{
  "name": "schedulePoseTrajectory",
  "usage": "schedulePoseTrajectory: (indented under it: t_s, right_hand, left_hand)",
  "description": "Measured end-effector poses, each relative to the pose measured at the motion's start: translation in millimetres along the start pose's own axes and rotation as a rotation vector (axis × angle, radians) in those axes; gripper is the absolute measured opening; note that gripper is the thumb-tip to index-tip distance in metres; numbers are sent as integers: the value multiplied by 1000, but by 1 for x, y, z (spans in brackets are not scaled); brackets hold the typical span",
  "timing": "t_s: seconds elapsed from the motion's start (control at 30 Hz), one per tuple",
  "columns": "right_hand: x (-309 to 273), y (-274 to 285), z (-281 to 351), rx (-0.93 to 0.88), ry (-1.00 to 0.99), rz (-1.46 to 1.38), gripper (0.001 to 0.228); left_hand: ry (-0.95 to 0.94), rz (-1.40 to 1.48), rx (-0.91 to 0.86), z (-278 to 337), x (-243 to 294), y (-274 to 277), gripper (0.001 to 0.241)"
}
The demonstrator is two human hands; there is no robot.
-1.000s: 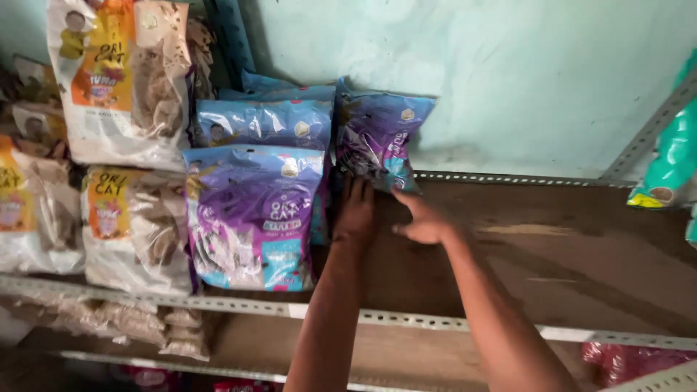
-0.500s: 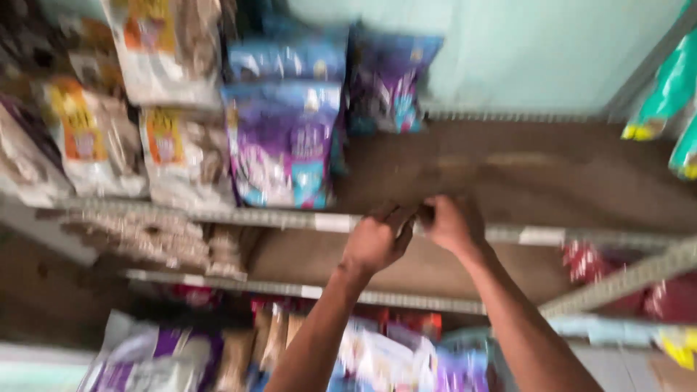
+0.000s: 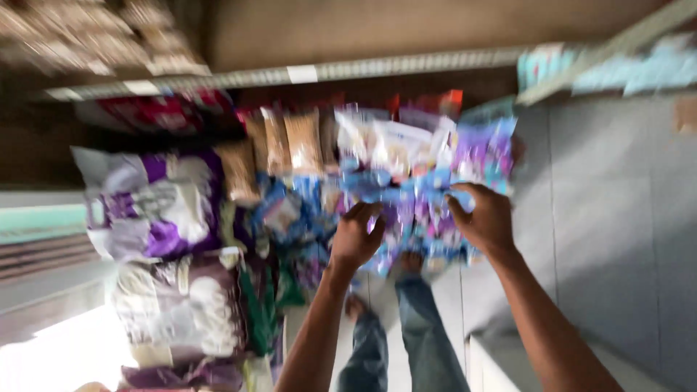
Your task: Arranging small bags of cat food on a shelf from a pile on the floor.
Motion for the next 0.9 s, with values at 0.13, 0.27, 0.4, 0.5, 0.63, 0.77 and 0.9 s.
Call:
schedulePoseTrajectory:
  t_s: [0.13, 0.27, 0.4, 0.5, 0.63, 0.77, 0.9]
  right_hand:
    - [17, -89, 98, -146, -168, -118, 20]
    - [45, -169, 161, -327, -333, -187, 27]
    - [92, -248, 191, -440, -546, -256, 36]
    - [125, -298, 194, -467, -623, -296, 45]
    - [176, -364, 205, -441, -728, -335, 61]
    - [208, -402, 229, -462, -878, -397, 87]
    - [213, -415, 226, -420, -863, -473, 91]
  left_hand:
    - [192, 81, -118, 82, -78, -37, 16]
    - [391, 103, -208, 130, -146, -79, 19]
    - [442, 44, -222, 152, -226, -143, 27]
    - [440, 6, -164, 138, -267, -186, 39]
    - [591, 22, -188, 118, -326, -251, 65]
    - [864, 45, -229, 128, -383, -314, 83]
    - [866, 77, -149, 136, -403, -337, 93]
Point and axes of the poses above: each hand's wrist, its own z-axis away from the middle knuckle, its own y-axis out of the back of the hand, x = y × z, the point moved 2 cm from there along -z, towards the middle knuckle, and after that the axes turned 12 degrees about y, right-handed, at the moved point
